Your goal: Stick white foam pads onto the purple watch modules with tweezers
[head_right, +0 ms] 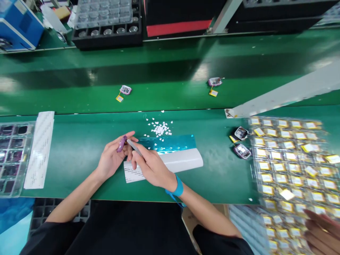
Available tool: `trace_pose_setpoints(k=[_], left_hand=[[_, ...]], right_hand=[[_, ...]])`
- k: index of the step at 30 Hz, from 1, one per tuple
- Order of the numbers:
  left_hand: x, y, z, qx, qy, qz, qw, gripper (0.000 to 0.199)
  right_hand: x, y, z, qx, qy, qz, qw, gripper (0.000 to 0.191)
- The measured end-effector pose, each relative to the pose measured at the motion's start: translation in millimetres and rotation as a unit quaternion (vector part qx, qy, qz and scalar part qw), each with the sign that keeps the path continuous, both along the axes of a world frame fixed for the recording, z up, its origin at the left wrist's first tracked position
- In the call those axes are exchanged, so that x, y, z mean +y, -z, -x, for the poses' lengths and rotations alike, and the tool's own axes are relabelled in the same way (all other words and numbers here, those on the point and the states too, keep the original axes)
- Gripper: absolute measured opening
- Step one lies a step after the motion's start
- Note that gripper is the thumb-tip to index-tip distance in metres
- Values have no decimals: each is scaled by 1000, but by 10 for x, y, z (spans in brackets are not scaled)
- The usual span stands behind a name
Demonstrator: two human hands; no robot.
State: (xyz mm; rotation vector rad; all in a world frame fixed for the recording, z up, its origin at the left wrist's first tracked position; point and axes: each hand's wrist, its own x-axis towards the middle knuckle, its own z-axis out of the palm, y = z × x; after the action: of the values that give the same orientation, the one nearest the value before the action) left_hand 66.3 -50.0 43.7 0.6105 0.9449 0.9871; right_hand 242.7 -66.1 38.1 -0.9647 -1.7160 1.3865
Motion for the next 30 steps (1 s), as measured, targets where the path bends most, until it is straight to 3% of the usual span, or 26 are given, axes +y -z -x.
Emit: trace_pose_setpoints(k=[4, 8, 16, 18, 19, 20, 21, 22, 24, 26, 28, 30], left_hand=[[67, -40, 31, -66, 46, 108, 991, 51], [111, -43, 93, -64, 45, 140, 987, 54], [30, -157, 146, -41, 35, 59, 997, 59], [116, -167, 239, 31, 3, 17, 999, 63], [204, -161, 323, 117, -20, -11, 993, 64], [322, -150, 433, 219, -49, -40, 974, 65], [466, -137, 564, 358, -80, -70, 928, 64], [626, -125, 710, 518, -110, -88, 844, 63], [941, -110, 996, 610, -160, -95, 771, 57], [1171, -114, 1199, 677, -168, -97, 710, 42], [1267, -129, 1261, 730, -147, -99, 660, 35], [1270, -138, 1188, 765, -126, -110, 621, 38]], right_hand=[[15, -19, -24, 6, 49, -1, 999, 41], [53, -44, -62, -5, 102, -8, 995, 36], [65, -62, -87, -14, 113, -22, 993, 36], [73, -75, -100, -42, 117, -45, 991, 35], [78, -77, -108, -50, 117, -62, 990, 34], [82, -76, -115, -60, 114, -82, 988, 33], [86, -70, -122, -75, 106, -108, 986, 32], [88, -60, -125, -101, 95, -145, 980, 32], [90, -26, -120, -189, 65, -251, 947, 30], [87, 13, -99, -283, 29, -357, 890, 28], [84, 42, -73, -335, -1, -417, 845, 23], [82, 55, -55, -350, -19, -430, 832, 18]])
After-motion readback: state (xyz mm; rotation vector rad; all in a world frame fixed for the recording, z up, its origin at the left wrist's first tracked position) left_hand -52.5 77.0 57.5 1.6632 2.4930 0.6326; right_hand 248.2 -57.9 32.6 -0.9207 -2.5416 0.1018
